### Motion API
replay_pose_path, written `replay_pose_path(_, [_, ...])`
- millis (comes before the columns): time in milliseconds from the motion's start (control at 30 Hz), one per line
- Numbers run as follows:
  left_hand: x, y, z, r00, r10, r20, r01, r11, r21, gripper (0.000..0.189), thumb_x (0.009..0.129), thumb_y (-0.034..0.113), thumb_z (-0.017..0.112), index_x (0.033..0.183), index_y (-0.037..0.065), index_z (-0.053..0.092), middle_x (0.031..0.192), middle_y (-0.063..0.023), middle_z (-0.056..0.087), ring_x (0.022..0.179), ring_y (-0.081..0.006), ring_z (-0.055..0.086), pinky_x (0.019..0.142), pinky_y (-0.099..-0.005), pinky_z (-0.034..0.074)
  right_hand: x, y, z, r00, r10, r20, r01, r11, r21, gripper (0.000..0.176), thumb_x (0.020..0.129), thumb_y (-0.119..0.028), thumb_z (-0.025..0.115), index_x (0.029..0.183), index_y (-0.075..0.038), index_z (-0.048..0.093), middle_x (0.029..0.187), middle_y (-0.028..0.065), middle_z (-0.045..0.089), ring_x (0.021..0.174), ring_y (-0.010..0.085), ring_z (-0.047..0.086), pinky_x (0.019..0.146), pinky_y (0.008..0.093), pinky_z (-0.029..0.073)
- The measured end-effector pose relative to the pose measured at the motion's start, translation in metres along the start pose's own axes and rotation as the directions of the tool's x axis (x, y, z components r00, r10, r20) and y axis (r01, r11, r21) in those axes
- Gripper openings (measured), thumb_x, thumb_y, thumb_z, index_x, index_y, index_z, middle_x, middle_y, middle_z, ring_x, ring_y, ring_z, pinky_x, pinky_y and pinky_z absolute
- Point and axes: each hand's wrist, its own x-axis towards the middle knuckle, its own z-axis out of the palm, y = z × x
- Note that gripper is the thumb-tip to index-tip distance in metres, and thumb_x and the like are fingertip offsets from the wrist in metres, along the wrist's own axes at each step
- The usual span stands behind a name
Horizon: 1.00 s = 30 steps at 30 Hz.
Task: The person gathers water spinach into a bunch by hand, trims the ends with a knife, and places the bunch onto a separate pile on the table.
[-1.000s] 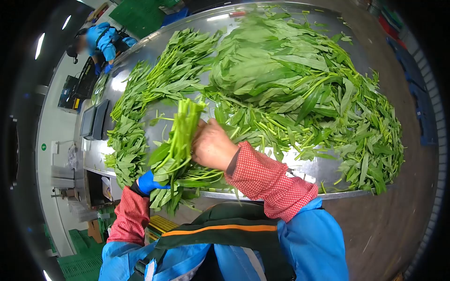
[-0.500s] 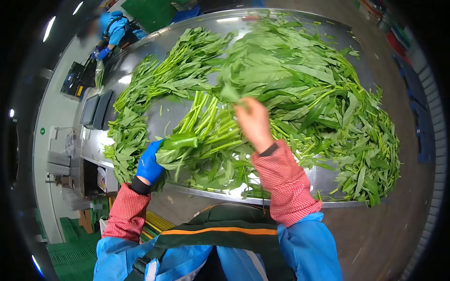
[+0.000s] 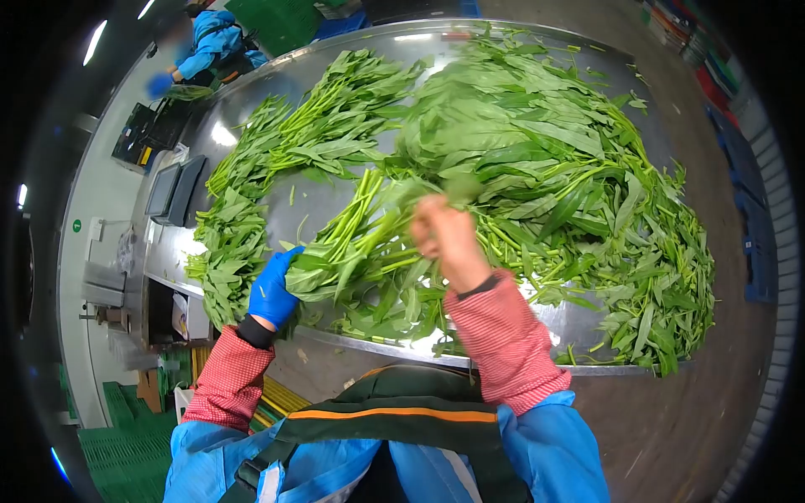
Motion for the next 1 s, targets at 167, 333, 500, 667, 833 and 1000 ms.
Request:
replay_pose_path(167, [0.005, 0.016, -0.006, 0.99, 0.127, -0.067, -0.111, 0.973, 0.203, 0.052, 0.071, 0.003, 0.066, 0.12, 0.017, 0.055, 0.089, -0.0115, 0.057, 0.081, -0.0334, 0.059, 0.068, -0.0411, 0.047, -0.019, -0.035, 0.001, 0.993, -0.096, 0.071, 0.061, 0.918, 0.393, 0.026, 0.099, -0.03, 0.048, 0.093, -0.006, 0.054, 0.063, -0.0054, 0.037, 0.048, 0.0043, 0.028, 0.041, 0.0187, 0.024])
replay_pose_path(333, [0.001, -0.008, -0.013, 0.998, 0.063, -0.008, -0.054, 0.914, 0.402, 0.061, 0.066, -0.005, 0.064, 0.121, 0.018, 0.054, 0.087, -0.0126, 0.054, 0.08, -0.0342, 0.057, 0.066, -0.0414, 0.046, -0.019, -0.068, -0.026, 0.918, -0.395, -0.045, 0.396, 0.898, 0.195, 0.025, 0.098, -0.03, 0.05, 0.101, -0.006, 0.056, 0.063, -0.0036, 0.038, 0.048, 0.0047, 0.036, 0.04, 0.0194, 0.027])
replay_pose_path(500, [0.012, 0.009, -0.008, 0.988, 0.152, 0.025, -0.144, 0.855, 0.498, 0.067, 0.069, 0.0, 0.063, 0.131, 0.017, 0.047, 0.085, -0.011, 0.055, 0.076, -0.0315, 0.057, 0.061, -0.0418, 0.045, -0.011, -0.027, 0.051, 0.59, -0.644, 0.487, 0.587, -0.072, -0.807, 0.017, 0.079, -0.018, 0.068, 0.087, -0.007, 0.059, 0.073, 0.0067, 0.05, 0.068, 0.0234, 0.057, 0.055, 0.0334, 0.047])
replay_pose_path(667, [0.017, 0.019, -0.007, 0.987, 0.151, 0.052, -0.154, 0.815, 0.559, 0.085, 0.068, 0.006, 0.07, 0.144, 0.015, 0.033, 0.092, -0.0106, 0.056, 0.077, -0.0311, 0.056, 0.062, -0.0404, 0.045, 0.003, -0.003, 0.049, 0.663, -0.474, 0.579, 0.589, -0.146, -0.794, 0.019, 0.075, -0.011, 0.068, 0.088, -0.006, 0.055, 0.082, 0.009, 0.053, 0.077, 0.0284, 0.057, 0.062, 0.0383, 0.048])
replay_pose_path(833, [0.013, 0.015, -0.007, 0.992, 0.117, 0.047, -0.123, 0.814, 0.568, 0.083, 0.068, 0.002, 0.066, 0.144, 0.015, 0.034, 0.091, -0.0098, 0.056, 0.077, -0.0301, 0.056, 0.063, -0.0395, 0.044, -0.002, -0.008, 0.032, 0.874, -0.438, 0.212, 0.472, 0.66, -0.585, 0.009, 0.088, -0.012, 0.06, 0.092, -0.007, 0.054, 0.074, 0.002, 0.054, 0.066, 0.0162, 0.056, 0.054, 0.029, 0.046])
replay_pose_path(1000, [0.005, -0.007, -0.01, 0.991, 0.135, 0.017, -0.12, 0.808, 0.576, 0.081, 0.066, 0.0, 0.066, 0.141, 0.015, 0.04, 0.095, -0.0097, 0.058, 0.082, -0.0308, 0.056, 0.065, -0.039, 0.044, -0.007, -0.047, -0.026, 0.977, -0.214, -0.004, 0.214, 0.976, 0.027, 0.011, 0.095, -0.018, 0.055, 0.099, -0.008, 0.053, 0.068, -0.0058, 0.045, 0.054, 0.0004, 0.037, 0.04, 0.0139, 0.028])
